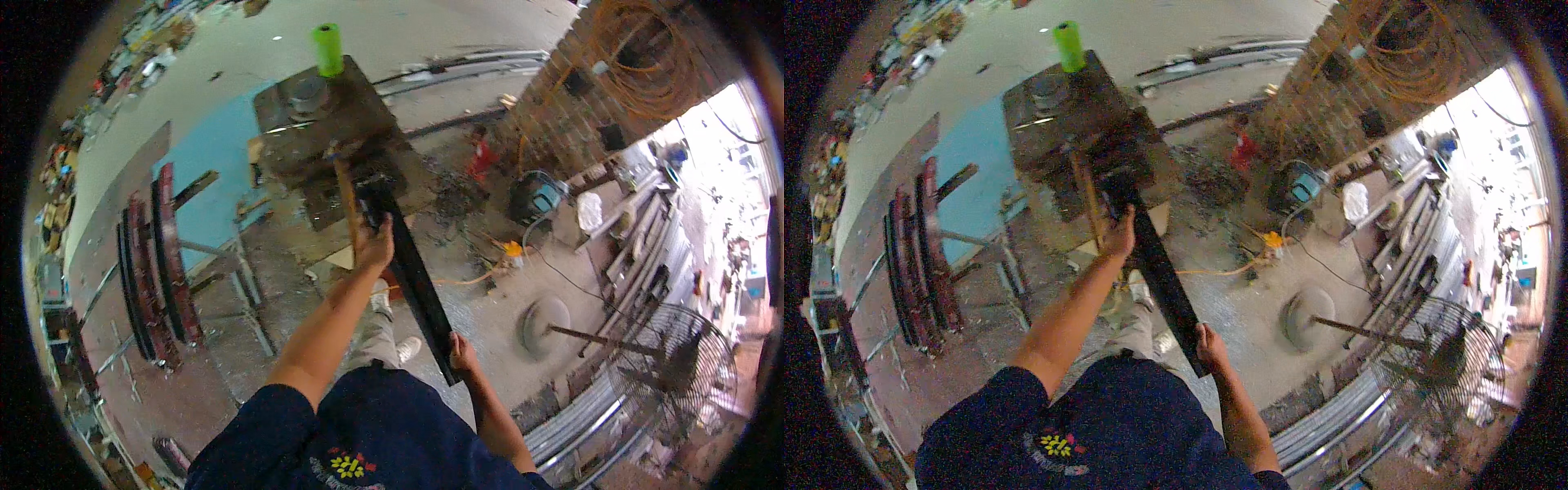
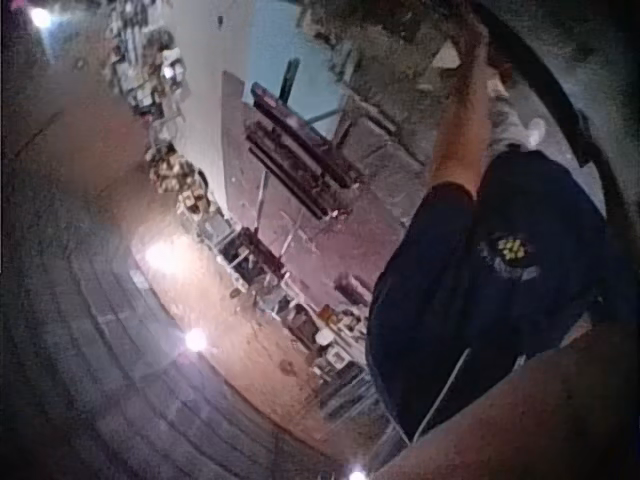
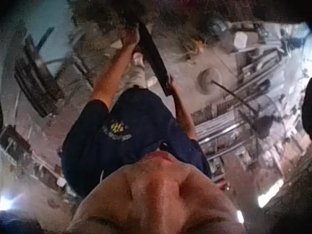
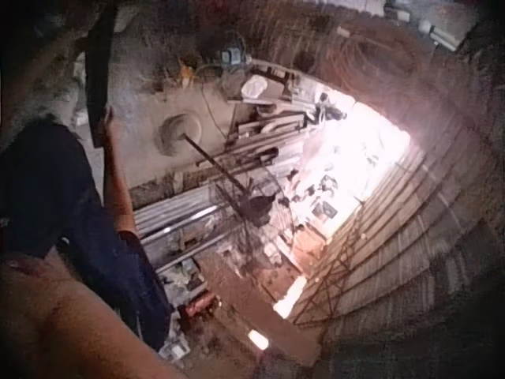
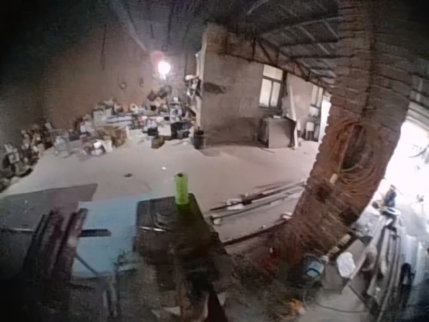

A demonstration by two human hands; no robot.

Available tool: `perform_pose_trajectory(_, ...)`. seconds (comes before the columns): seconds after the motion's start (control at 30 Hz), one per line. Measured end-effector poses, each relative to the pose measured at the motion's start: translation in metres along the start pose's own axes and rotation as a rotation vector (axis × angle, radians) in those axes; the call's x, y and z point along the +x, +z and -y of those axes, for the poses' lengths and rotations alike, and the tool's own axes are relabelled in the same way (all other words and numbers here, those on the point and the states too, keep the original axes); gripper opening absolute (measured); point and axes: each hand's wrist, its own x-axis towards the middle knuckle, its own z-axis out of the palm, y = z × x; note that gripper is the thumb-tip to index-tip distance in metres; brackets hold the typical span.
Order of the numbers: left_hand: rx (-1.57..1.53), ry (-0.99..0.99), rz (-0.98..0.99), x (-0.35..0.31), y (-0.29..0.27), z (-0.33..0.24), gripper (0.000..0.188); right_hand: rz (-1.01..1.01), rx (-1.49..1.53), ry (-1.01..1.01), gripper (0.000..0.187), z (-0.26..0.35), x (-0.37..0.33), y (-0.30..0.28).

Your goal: The person picks up a handheld device and interacts with it, then repeatedly picks up long metal profiles from a rack, inspects them, and places them back. The person handles the profiles one at a time in a repetitive cycle.

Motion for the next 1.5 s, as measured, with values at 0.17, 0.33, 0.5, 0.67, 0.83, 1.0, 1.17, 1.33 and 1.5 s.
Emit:
perform_pose_trajectory(0.17, 0.047, -0.007, 0.134, -0.006, 0.009, 0.004, 0.055, 0.019, 0.235, -0.068, 0.048, -0.008, 0.028, 0.029)
perform_pose_trajectory(0.33, -0.06, -0.055, 0.137, -0.035, 0.028, 0.019, 0.071, -0.034, 0.155, -0.12, 0.041, -0.098, 0.012, 0.038)
perform_pose_trajectory(0.5, -0.555, -0.058, 0.197, -0.115, 0.043, 0.082, 0.05, -0.077, 0.126, -0.148, 0.036, -0.139, -0.075, 0.0)
perform_pose_trajectory(0.67, -0.415, 0.055, 0.242, -0.22, -0.032, 0.037, 0.053, -0.22, 0.014, -0.085, 0.035, -0.127, -0.13, -0.038)
perform_pose_trajectory(0.83, -0.177, -0.017, 0.318, -0.281, -0.115, -0.051, 0.052, -0.24, -0.27, -0.517, 0.031, 0.005, -0.081, -0.028)
perform_pose_trajectory(1.0, -0.155, 0.305, -0.042, -0.264, -0.157, -0.077, 0.042, -0.189, -0.027, -0.787, 0.033, 0.213, -0.088, 0.005)
perform_pose_trajectory(1.17, 0.003, 0.179, -0.418, -0.189, -0.257, -0.088, 0.041, -0.498, -0.171, -1.096, 0.03, 0.24, -0.092, 0.041)
perform_pose_trajectory(1.33, 0.387, 0.308, -0.617, -0.104, -0.43, -0.072, 0.042, -0.263, -0.304, -0.62, 0.025, 0.15, -0.078, 0.07)
perform_pose_trajectory(1.5, 0.524, -0.083, -0.471, -0.051, -0.519, -0.092, 0.05, -0.379, -0.492, -0.44, 0.035, -0.042, -0.045, 0.1)
